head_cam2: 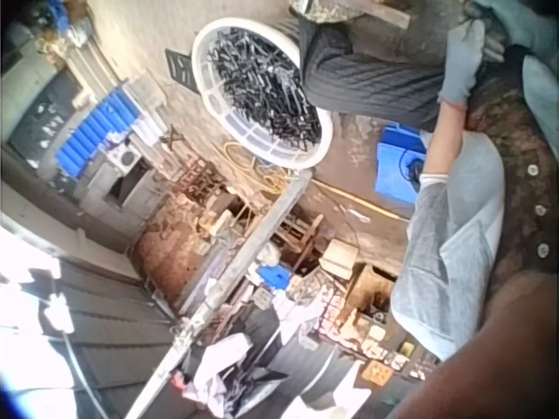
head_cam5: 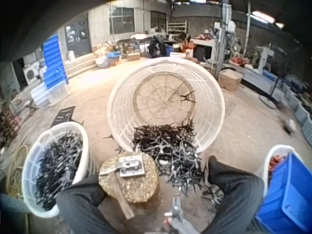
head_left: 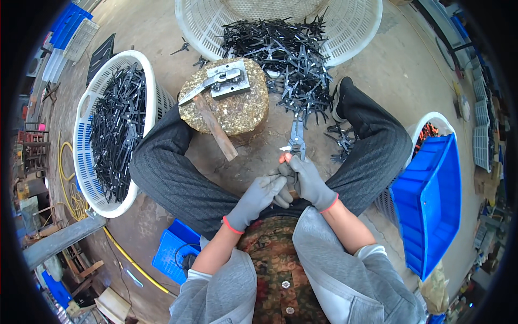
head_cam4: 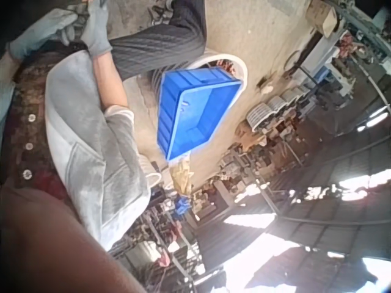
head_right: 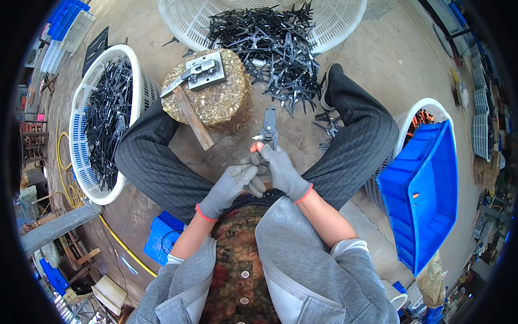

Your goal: Wear protective gloves and use pliers to trim or assemble bundles of black metal wire components on a wooden jig fixture.

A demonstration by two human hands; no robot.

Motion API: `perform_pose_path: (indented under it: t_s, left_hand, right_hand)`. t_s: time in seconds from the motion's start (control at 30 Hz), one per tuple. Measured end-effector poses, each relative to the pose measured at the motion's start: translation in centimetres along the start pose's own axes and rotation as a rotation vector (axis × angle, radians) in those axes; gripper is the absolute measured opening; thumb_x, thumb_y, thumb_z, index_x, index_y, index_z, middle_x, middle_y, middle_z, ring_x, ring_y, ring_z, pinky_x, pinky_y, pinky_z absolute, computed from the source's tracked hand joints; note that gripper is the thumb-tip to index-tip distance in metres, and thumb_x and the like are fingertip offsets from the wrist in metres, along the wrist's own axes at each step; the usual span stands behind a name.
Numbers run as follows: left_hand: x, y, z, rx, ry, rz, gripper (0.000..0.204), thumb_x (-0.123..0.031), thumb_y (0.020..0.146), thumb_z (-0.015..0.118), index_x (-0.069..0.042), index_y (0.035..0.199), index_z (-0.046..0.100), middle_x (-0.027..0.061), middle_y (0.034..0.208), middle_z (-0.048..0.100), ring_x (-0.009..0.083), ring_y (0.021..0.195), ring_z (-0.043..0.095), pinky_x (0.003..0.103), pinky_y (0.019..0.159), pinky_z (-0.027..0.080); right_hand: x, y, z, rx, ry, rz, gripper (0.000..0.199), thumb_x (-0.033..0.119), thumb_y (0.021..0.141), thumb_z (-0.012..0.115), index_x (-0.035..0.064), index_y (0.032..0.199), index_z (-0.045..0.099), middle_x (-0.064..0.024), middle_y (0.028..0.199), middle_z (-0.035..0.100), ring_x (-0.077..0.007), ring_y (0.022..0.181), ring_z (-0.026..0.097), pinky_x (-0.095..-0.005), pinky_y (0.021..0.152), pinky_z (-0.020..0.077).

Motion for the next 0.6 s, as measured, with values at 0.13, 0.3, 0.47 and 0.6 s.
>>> perform_pose_path:
  t_s: [0.13,0.3,0.47,0.6]
  left_hand:
    - [0.2,-0.5,-2.2,-0.096,0.072,0.097,0.036,-0.025,0.095,0.046,0.007,0.11,0.054,0.008,0.079,0.064,0.014,0.069,0.062,0.024,0.066,0.05]
    - [0.5,-1.4,-4.9,-0.382,0.121,0.329,0.035,-0.02,0.094,0.048,0.005,0.118,0.051,0.0095,0.103,0.062,0.0156,0.096,0.059,0.027,0.083,0.046]
    - [-2.1,-1.8,-1.6,-0.106,0.009,0.322,0.038,-0.017,0.092,0.053,0.002,0.124,0.048,0.0071,0.112,0.057,0.0124,0.1,0.054,0.026,0.09,0.042]
    - [-1.5,-1.9,-1.4,0.022,-0.132,0.267,0.037,-0.025,0.094,0.048,0.002,0.12,0.051,0.0062,0.103,0.06,0.011,0.094,0.056,0.026,0.085,0.044]
  right_hand:
    - [1.6,-0.5,0.9,0.212,-0.204,-0.016,0.038,0.037,0.093,0.05,0.0055,0.114,0.052,-0.001,0.081,0.053,-0.0122,0.077,0.056,-0.0258,0.074,0.0469]
    - [1.9,-2.6,3.1,0.066,-0.047,0.104,0.033,0.033,0.095,0.047,0.0027,0.107,0.051,-0.0033,0.078,0.05,-0.0153,0.065,0.05,-0.0297,0.063,0.0433]
    - [0.2,-3.2,3.1,0.322,0.072,0.272,0.031,0.036,0.094,0.047,0.0057,0.091,0.048,-0.002,0.067,0.043,-0.0165,0.06,0.047,-0.0307,0.059,0.0422]
    - [0.6,-4.1,4.0,0.333,-0.075,0.304,0.032,0.038,0.094,0.048,0.006,0.087,0.048,-0.0023,0.064,0.044,-0.016,0.058,0.047,-0.0303,0.057,0.041]
Point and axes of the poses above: each hand's wrist, its own y-axis towards the middle knuckle, its own z-axis out of the palm, x = y × z, the point moved 5 cm from there along y, towards the middle knuckle
